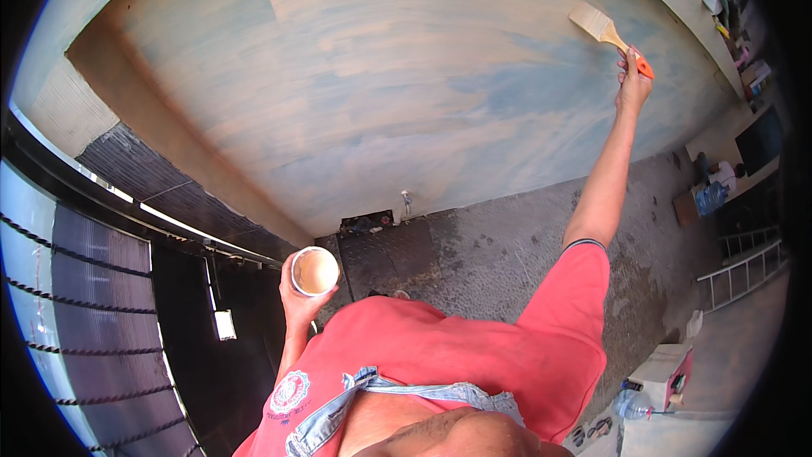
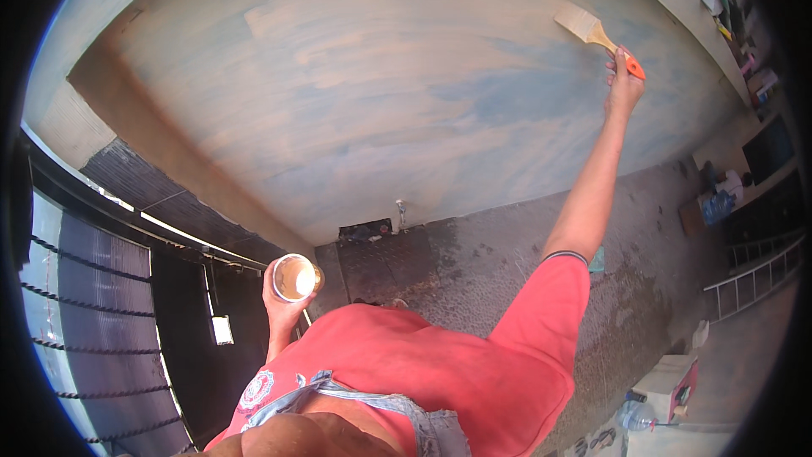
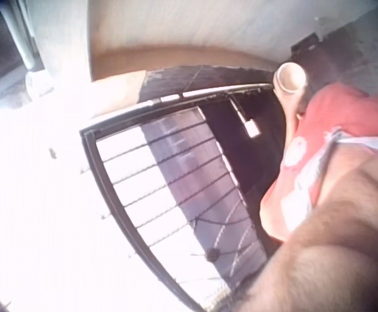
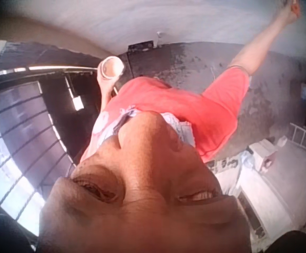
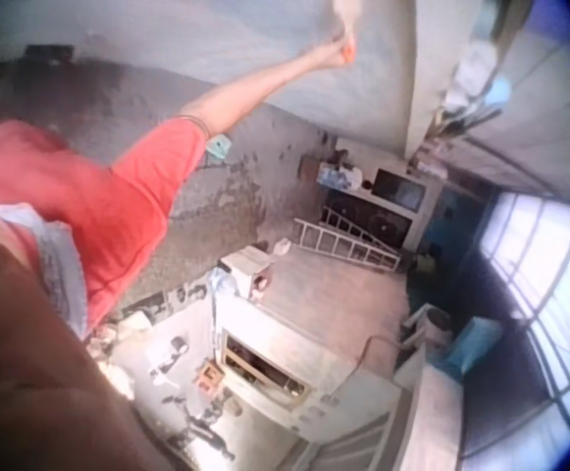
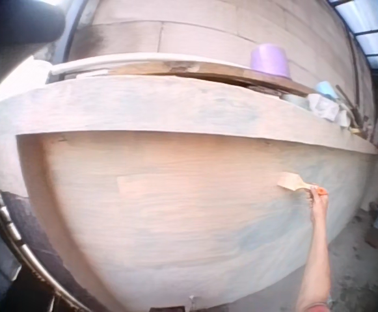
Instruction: The person paints a ceiling using a paintbrush and a small container of paint. They repeatedly dip the brush into the container and apply paint to the ceiling surface in long strokes.
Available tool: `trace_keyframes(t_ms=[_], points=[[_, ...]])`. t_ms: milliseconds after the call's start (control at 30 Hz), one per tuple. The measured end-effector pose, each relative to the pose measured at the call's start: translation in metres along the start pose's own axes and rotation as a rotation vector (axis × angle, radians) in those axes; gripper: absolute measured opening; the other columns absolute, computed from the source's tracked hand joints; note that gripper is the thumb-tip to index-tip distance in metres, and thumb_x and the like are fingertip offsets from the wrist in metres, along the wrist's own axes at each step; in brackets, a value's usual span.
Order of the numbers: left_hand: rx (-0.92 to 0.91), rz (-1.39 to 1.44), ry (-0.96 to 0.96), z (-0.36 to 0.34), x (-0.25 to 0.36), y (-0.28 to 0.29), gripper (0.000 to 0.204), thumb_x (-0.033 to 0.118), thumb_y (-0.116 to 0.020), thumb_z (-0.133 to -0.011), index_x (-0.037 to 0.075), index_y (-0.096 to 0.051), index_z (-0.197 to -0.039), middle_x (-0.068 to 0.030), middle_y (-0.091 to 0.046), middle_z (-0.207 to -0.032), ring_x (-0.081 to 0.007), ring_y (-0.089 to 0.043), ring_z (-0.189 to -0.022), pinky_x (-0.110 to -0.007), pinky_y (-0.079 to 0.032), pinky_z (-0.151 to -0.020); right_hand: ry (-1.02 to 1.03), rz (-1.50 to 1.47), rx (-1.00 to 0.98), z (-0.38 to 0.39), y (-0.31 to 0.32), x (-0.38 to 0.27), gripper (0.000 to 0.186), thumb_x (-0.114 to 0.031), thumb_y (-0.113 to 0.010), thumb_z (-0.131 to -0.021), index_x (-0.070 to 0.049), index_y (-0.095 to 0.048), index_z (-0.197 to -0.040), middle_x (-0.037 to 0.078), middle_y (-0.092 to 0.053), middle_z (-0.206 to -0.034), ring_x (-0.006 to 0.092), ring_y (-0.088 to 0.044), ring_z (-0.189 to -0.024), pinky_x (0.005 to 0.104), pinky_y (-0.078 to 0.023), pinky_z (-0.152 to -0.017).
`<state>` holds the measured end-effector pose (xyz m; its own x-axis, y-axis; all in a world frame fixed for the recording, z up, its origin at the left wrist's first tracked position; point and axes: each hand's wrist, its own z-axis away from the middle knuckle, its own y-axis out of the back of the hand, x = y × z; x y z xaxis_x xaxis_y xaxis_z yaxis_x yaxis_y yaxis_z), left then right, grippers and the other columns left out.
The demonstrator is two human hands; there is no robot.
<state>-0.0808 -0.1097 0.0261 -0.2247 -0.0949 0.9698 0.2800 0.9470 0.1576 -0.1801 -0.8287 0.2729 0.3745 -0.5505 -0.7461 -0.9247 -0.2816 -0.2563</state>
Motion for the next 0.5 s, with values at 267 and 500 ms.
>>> trace_keyframes(t_ms=[267,500], points=[[-0.039,-0.049,0.016,-0.002,0.006,-0.012,0.092,0.019,-0.098,-0.057,0.002,-0.052,-0.135,-0.0107,-0.068,-0.124,-0.0222,-0.065,-0.118,-0.038,-0.051,-0.103,0.331,0.285,0.313,-0.011,0.030,0.023,0.027,-0.019,-0.071,-0.096,0.003,-0.071,-0.112,0.010,-0.076,-0.100,0.0102,-0.064,-0.073,0.0221,-0.041,-0.052],[-0.035,-0.058,0.025,-0.001,0.007,-0.012,0.094,0.019,-0.098,-0.055,0.001,-0.052,-0.136,-0.0114,-0.067,-0.126,-0.0228,-0.064,-0.120,-0.039,-0.049,-0.106,0.059,-0.179,0.208,0.152,-0.030,-0.029,0.036,-0.019,-0.064,-0.101,0.008,-0.062,-0.124,0.015,-0.073,-0.108,0.0075,-0.054,-0.065,0.0203,-0.035,-0.052]])
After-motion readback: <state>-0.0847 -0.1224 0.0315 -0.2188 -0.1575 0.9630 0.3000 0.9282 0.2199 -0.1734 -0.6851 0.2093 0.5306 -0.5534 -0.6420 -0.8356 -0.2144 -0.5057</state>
